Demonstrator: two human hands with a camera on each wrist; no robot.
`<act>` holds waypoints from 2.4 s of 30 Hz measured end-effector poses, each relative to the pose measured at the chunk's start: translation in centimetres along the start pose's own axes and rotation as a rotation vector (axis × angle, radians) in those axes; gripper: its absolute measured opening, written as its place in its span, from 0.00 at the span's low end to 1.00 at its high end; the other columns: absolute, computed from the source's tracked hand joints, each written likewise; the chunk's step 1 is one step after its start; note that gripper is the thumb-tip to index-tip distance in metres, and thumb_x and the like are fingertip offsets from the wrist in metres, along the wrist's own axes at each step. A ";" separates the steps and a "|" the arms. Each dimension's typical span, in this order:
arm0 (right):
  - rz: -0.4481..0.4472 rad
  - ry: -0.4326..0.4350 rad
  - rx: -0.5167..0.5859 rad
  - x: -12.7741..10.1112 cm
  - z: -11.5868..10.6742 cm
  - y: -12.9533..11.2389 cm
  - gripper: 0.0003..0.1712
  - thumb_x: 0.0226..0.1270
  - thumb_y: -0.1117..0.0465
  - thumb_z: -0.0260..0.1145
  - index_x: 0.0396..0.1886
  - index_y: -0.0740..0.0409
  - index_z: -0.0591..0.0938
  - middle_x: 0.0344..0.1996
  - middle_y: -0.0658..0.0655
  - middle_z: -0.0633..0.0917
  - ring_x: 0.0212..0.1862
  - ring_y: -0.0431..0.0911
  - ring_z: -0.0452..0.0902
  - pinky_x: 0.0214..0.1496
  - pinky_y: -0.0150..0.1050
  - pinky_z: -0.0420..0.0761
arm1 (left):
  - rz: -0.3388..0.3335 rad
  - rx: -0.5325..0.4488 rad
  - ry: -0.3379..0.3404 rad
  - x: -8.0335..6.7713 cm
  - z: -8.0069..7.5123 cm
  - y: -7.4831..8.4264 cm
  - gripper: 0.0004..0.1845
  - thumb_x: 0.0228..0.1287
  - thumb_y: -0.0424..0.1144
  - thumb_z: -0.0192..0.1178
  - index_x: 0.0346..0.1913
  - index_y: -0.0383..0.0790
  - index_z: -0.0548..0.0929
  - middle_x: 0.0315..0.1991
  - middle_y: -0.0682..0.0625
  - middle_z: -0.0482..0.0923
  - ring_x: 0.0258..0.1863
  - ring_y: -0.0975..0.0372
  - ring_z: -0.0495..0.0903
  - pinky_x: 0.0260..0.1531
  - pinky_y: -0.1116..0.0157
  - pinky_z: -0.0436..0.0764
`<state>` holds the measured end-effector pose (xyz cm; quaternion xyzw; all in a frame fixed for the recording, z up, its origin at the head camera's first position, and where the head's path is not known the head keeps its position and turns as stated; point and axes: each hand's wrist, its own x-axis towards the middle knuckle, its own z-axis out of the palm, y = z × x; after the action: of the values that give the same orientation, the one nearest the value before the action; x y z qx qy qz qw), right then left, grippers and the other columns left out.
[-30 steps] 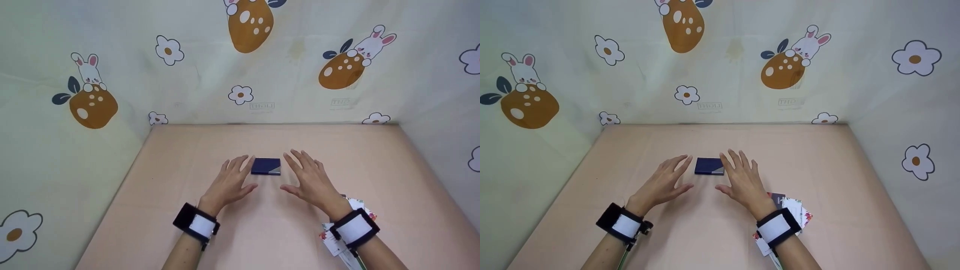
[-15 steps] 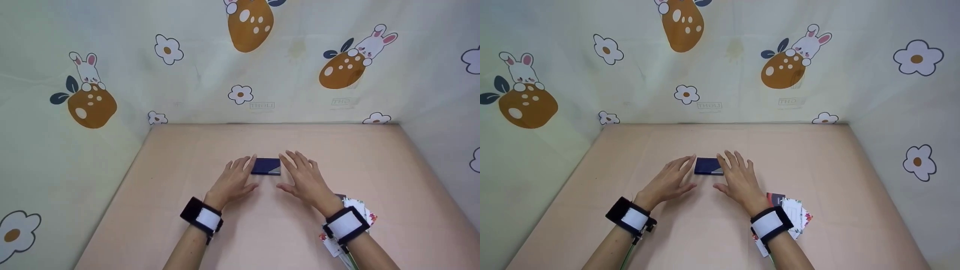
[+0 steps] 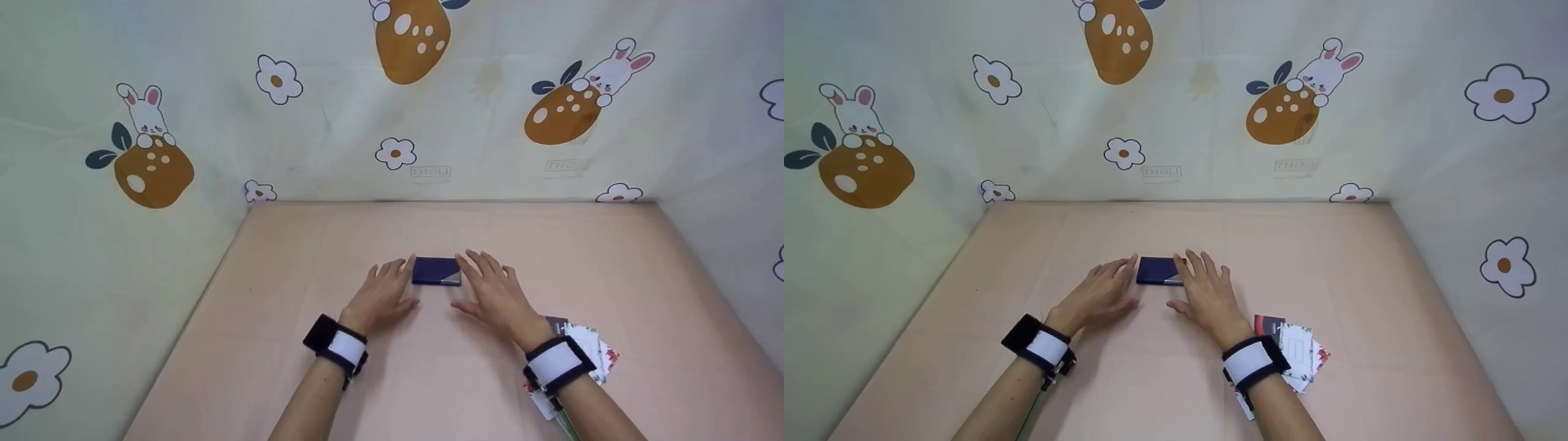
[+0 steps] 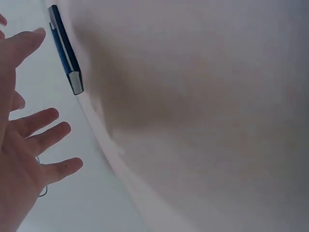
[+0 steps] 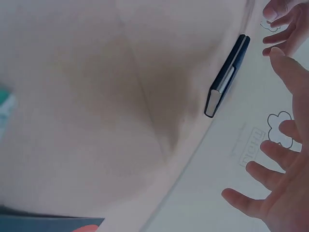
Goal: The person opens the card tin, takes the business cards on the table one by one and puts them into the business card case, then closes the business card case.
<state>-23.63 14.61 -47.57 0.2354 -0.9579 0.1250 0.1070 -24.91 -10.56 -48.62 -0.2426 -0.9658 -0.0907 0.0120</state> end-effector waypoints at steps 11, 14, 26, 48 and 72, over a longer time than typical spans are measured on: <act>-0.010 -0.014 0.017 0.7 1.1 0.0 0.48 0.61 0.41 0.72 0.75 0.56 0.67 0.73 0.65 0.69 0.73 0.64 0.64 0.65 0.68 0.70 | -0.016 0.004 -0.071 1.0 0.5 0.1 0.44 0.72 0.57 0.56 0.81 0.41 0.50 0.75 0.38 0.64 0.75 0.49 0.63 0.75 0.42 0.61; -0.013 -0.032 0.014 0.9 1.2 -0.1 0.47 0.62 0.40 0.71 0.75 0.57 0.67 0.73 0.66 0.68 0.73 0.65 0.63 0.66 0.69 0.69 | -0.015 0.005 -0.075 1.3 0.5 0.2 0.43 0.72 0.57 0.56 0.80 0.41 0.51 0.75 0.38 0.63 0.75 0.48 0.63 0.75 0.42 0.61; -0.008 -0.132 0.003 2.1 1.1 -0.5 0.44 0.66 0.40 0.67 0.75 0.57 0.67 0.75 0.66 0.65 0.75 0.65 0.60 0.70 0.70 0.65 | 0.000 0.018 -0.072 2.7 0.2 0.8 0.39 0.71 0.57 0.57 0.79 0.53 0.57 0.74 0.38 0.64 0.72 0.45 0.67 0.72 0.40 0.65; -0.038 -0.166 0.033 4.0 2.1 -0.9 0.38 0.67 0.47 0.69 0.72 0.57 0.71 0.72 0.68 0.68 0.73 0.64 0.63 0.68 0.71 0.66 | -0.044 -0.023 -0.120 3.9 0.1 0.5 0.39 0.72 0.56 0.56 0.80 0.51 0.56 0.77 0.42 0.60 0.75 0.46 0.63 0.73 0.41 0.62; -0.239 0.084 -0.270 5.5 4.1 -1.2 0.15 0.64 0.55 0.73 0.43 0.63 0.87 0.40 0.64 0.89 0.42 0.57 0.86 0.42 0.48 0.86 | -0.080 -0.120 -0.181 4.5 0.4 -0.3 0.35 0.66 0.32 0.47 0.77 0.51 0.63 0.79 0.50 0.58 0.78 0.50 0.59 0.75 0.39 0.58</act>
<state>-28.40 10.03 -49.71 0.3256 -0.9258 -0.0087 0.1917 -28.98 -8.70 -48.75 -0.2112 -0.9647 -0.1264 -0.0936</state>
